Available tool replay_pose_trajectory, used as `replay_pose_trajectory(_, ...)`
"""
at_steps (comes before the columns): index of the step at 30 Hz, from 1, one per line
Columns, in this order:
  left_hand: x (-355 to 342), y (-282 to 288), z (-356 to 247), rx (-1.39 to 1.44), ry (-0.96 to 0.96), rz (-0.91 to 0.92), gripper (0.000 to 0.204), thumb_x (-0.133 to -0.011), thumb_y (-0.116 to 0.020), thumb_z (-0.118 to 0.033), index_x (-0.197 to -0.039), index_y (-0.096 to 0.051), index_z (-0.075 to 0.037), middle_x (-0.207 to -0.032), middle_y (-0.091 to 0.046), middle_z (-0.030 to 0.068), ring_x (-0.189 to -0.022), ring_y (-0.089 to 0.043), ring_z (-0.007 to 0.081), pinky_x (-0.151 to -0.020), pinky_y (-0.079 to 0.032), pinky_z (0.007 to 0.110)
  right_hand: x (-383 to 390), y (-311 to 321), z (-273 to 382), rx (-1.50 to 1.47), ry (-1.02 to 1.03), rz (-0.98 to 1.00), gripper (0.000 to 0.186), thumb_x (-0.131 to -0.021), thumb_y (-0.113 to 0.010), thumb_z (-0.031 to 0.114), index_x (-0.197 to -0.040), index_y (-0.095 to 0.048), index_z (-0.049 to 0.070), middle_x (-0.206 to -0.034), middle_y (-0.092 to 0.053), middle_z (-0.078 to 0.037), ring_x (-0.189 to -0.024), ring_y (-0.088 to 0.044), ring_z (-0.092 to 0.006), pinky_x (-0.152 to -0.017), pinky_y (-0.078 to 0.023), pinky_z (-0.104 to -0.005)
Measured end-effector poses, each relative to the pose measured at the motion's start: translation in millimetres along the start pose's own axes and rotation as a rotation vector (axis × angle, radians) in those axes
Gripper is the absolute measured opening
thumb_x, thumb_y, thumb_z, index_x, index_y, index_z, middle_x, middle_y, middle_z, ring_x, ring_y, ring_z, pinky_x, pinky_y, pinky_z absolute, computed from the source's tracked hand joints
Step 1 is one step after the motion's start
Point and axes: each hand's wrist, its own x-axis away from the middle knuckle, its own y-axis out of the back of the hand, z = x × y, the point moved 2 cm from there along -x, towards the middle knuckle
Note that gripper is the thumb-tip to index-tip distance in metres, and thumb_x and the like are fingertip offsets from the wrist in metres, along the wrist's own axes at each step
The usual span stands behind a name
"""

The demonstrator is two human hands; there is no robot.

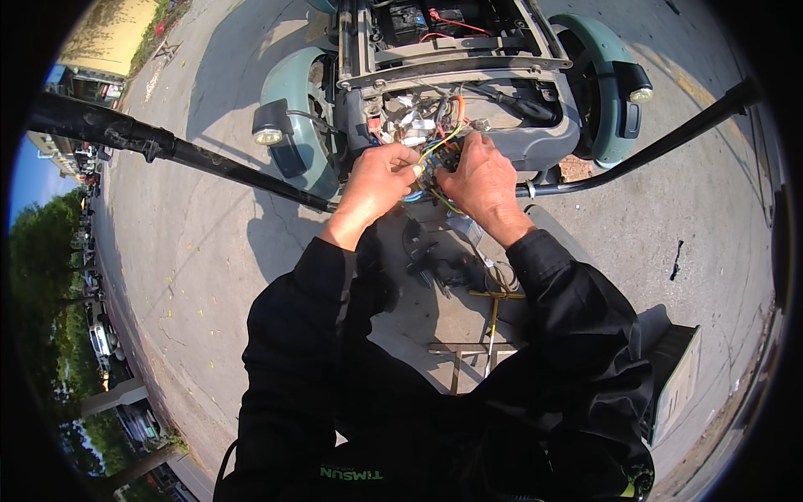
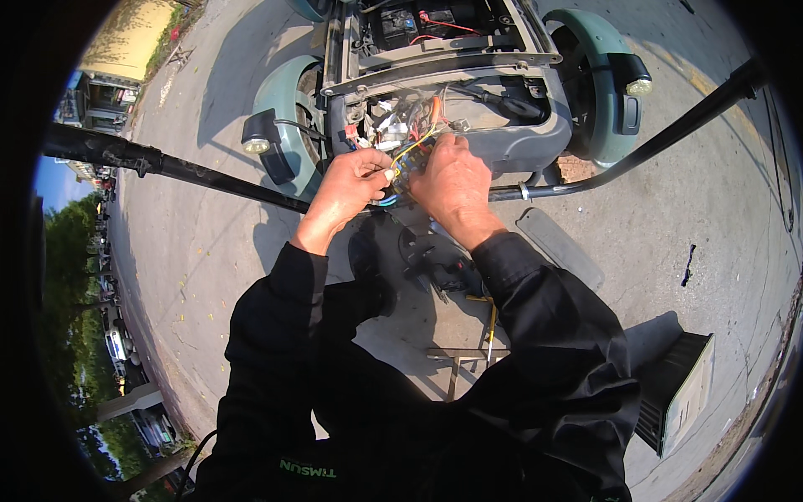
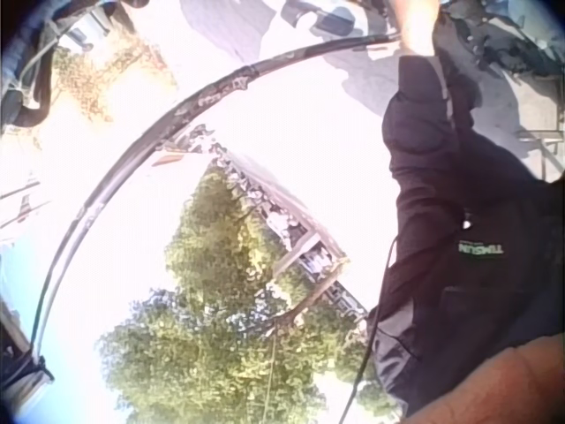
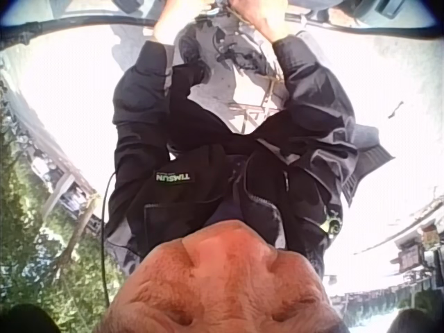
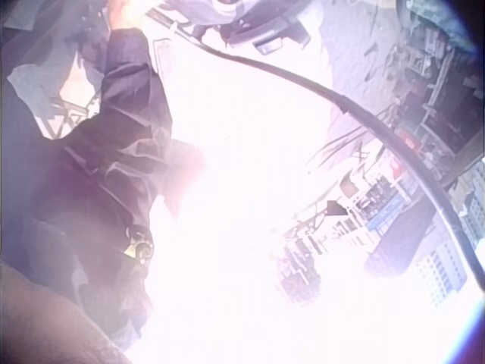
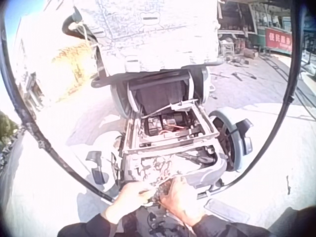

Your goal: The person works on the exposed wiring of a light-blue three-wheeled vehicle, stripping and twisting wires, then using a yellow T-handle tool to tighten terminals on a fuse block. They connect a silver rectangular electronic module and attach several multi-pin connectors, organizing the harness within the vehicle's frame.

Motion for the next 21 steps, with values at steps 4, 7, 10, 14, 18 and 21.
replay_pose_trajectory(4,1.8,1.5,0.9,0.113,0.024,0.044,0.016,-0.093,-0.073,-0.005,-0.109,-0.073,0.000,-0.094,-0.072,0.0045,-0.080,-0.066,0.0097,-0.068,-0.055,0.025,-0.5,-0.1,-0.7,0.006,-0.007,0.035,0.053,-0.077,-0.080,0.031,-0.113,-0.060,-0.003,-0.113,-0.068,-0.024,-0.098,-0.072,-0.0398,-0.085,-0.059,-0.0461)
replay_pose_trajectory(7,4.2,0.9,2.0,0.183,0.082,0.083,0.019,-0.093,-0.071,-0.003,-0.112,-0.071,0.000,-0.096,-0.070,0.0042,-0.081,-0.063,0.0080,-0.068,-0.052,0.023,-0.7,0.9,-0.1,0.005,0.001,0.046,0.052,-0.078,-0.079,0.030,-0.115,-0.060,-0.003,-0.115,-0.067,-0.024,-0.099,-0.072,-0.0400,-0.085,-0.059,-0.0461)
replay_pose_trajectory(10,6.8,-2.4,6.0,0.208,0.116,0.048,0.020,-0.093,-0.071,-0.001,-0.113,-0.071,0.001,-0.097,-0.070,0.0053,-0.082,-0.064,0.0090,-0.070,-0.053,0.024,-0.3,1.5,0.5,-0.004,-0.002,0.045,0.052,-0.078,-0.079,0.029,-0.115,-0.060,-0.003,-0.115,-0.067,-0.024,-0.099,-0.072,-0.0401,-0.085,-0.059,-0.0462)
replay_pose_trajectory(14,3.4,-2.9,10.0,0.173,-0.034,0.026,0.022,-0.089,-0.069,0.002,-0.111,-0.071,0.002,-0.097,-0.072,0.0060,-0.085,-0.067,0.0121,-0.072,-0.055,0.028,0.3,1.6,0.7,-0.002,-0.003,0.044,0.053,-0.078,-0.079,0.030,-0.115,-0.060,-0.003,-0.115,-0.067,-0.024,-0.099,-0.072,-0.0400,-0.085,-0.059,-0.0462)
replay_pose_trajectory(18,-0.2,-1.7,16.9,0.127,-0.061,0.020,0.025,-0.087,-0.067,0.005,-0.111,-0.070,0.003,-0.096,-0.073,0.0073,-0.084,-0.069,0.0136,-0.075,-0.057,0.030,0.3,1.3,0.4,0.002,0.004,0.043,0.053,-0.078,-0.079,0.030,-0.115,-0.059,-0.003,-0.115,-0.067,-0.024,-0.098,-0.072,-0.0402,-0.084,-0.059,-0.0463)
replay_pose_trajectory(21,-0.8,-3.2,22.2,0.052,-0.102,-0.028,0.022,-0.088,-0.066,0.004,-0.109,-0.070,0.003,-0.095,-0.075,0.0099,-0.085,-0.071,0.0146,-0.076,-0.057,0.030,0.1,0.8,0.2,0.005,-0.001,0.043,0.053,-0.078,-0.079,0.030,-0.115,-0.059,-0.003,-0.115,-0.067,-0.024,-0.097,-0.072,-0.0403,-0.084,-0.059,-0.0464)
